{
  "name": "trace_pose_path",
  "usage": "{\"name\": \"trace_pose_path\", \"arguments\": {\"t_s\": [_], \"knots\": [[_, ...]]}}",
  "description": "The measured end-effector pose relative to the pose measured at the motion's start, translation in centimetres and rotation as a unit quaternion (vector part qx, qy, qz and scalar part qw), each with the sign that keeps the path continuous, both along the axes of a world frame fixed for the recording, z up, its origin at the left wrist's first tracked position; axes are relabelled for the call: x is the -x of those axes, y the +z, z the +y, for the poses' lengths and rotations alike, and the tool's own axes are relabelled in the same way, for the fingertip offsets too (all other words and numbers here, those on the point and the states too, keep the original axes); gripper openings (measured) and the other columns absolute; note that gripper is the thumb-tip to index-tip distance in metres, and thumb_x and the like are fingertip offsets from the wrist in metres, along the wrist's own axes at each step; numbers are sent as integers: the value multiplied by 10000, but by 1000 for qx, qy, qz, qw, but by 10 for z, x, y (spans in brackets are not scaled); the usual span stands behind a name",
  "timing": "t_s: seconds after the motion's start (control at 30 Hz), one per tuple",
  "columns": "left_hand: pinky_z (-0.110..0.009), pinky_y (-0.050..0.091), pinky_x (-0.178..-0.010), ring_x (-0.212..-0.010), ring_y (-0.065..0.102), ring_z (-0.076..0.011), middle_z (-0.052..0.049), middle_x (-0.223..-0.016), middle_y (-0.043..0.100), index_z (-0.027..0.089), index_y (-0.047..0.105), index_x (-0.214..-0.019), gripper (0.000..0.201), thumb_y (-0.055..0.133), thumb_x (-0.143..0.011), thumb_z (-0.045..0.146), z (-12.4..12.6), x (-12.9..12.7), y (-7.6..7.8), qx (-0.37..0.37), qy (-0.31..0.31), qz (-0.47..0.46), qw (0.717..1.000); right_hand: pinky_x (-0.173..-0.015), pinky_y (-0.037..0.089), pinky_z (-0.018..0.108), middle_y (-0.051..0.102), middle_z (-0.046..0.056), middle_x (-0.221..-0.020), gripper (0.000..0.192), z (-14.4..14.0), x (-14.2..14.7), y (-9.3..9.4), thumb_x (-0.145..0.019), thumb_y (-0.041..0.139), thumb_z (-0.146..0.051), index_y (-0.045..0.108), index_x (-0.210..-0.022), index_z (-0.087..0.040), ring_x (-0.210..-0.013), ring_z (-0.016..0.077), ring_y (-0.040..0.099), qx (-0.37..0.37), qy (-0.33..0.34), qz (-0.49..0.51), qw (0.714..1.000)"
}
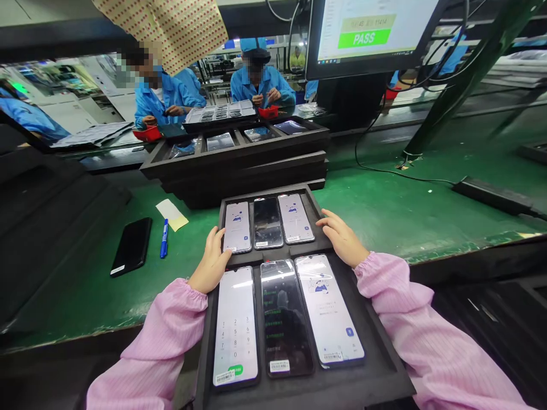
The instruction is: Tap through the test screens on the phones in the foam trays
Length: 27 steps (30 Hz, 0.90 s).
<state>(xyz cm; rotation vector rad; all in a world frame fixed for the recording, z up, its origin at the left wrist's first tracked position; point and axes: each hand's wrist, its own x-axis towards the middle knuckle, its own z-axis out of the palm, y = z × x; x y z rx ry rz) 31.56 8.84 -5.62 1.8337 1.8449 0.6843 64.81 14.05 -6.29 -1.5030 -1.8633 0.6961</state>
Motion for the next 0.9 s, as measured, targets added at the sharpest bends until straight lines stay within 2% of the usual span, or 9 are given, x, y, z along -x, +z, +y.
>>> {"name": "trace_pose_path", "arguments": {"t_s": [0.13, 0.2, 0.37, 0.47, 0.6, 0.7, 0.8, 0.9], "knots": [[-479, 229, -1129, -1422, 115, -267, -195, -1537, 89, 119, 211, -1421, 581, 335, -876, 280, -13, 2, -2, 18, 1, -18, 1000, -1150, 217, 441, 348, 45, -1469, 451, -18, -7, -9, -793, 396, -460, 513, -1178, -257, -1388, 232, 251, 45, -2, 42, 998], [-508, 212, -1127, -1423, 88, -283, -176, -1546, 65, 147, 248, -1417, 567, 344, -874, 275, -16, 1, -1, 17, -3, -16, 1000, -1161, 177, 446, 283, 44, -1503, 529, -24, -9, -15, -779, 408, -479, 441, -1260, -261, -1405, 228, 200, 59, 0, 62, 996], [-611, 27, -1114, -1413, -90, -330, -13, -1567, 53, 299, 490, -1291, 469, 437, -829, 237, -16, -6, 8, -12, -29, 9, 999, -1178, 72, 435, 192, 53, -1535, 612, -25, -10, -21, -777, 424, -498, 345, -1331, -251, -1422, 205, 130, 77, 9, 95, 992], [-575, -3, -1130, -1422, -91, -289, -10, -1565, 74, 282, 481, -1299, 467, 403, -842, 227, -22, -8, 11, -28, -22, 7, 999, -1180, 72, 421, 185, 33, -1538, 655, -30, -11, -20, -779, 453, -519, 296, -1365, -272, -1422, 208, 128, 91, 14, 106, 990], [-525, 151, -1142, -1433, 52, -258, -118, -1559, 59, 182, 267, -1417, 554, 353, -880, 287, -60, -7, 4, 2, -9, -26, 1000, -1165, 153, 440, 183, 50, -1538, 837, -60, -21, -19, -753, 536, -552, 130, -1433, -282, -1406, 239, 191, 134, 25, 125, 983], [-526, 188, -1135, -1428, 89, -270, -138, -1556, 55, 188, 155, -1443, 640, 411, -873, 324, -101, -6, -7, 33, -2, -92, 995, -1156, 154, 450, 134, 56, -1550, 887, -95, -33, -21, -759, 565, -537, 56, -1446, -299, -1414, 230, 153, 173, 50, 160, 971], [-505, 137, -1153, -1430, 85, -265, -93, -1560, 77, 247, 165, -1436, 665, 476, -857, 346, -134, -7, -19, 15, 14, -186, 982, -1153, 130, 459, 100, 41, -1556, 917, -127, -41, -21, -770, 586, -497, -8, -1449, -329, -1420, 206, 109, 195, 62, 204, 957], [-481, 136, -1160, -1424, 129, -266, -60, -1552, 133, 285, 204, -1421, 682, 534, -827, 345, -149, -10, -26, -23, 33, -243, 969, -1153, 108, 455, 93, 41, -1556, 979, -144, -39, -19, -745, 618, -494, -52, -1442, -340, -1422, 191, 111, 196, 53, 224, 953]]}}
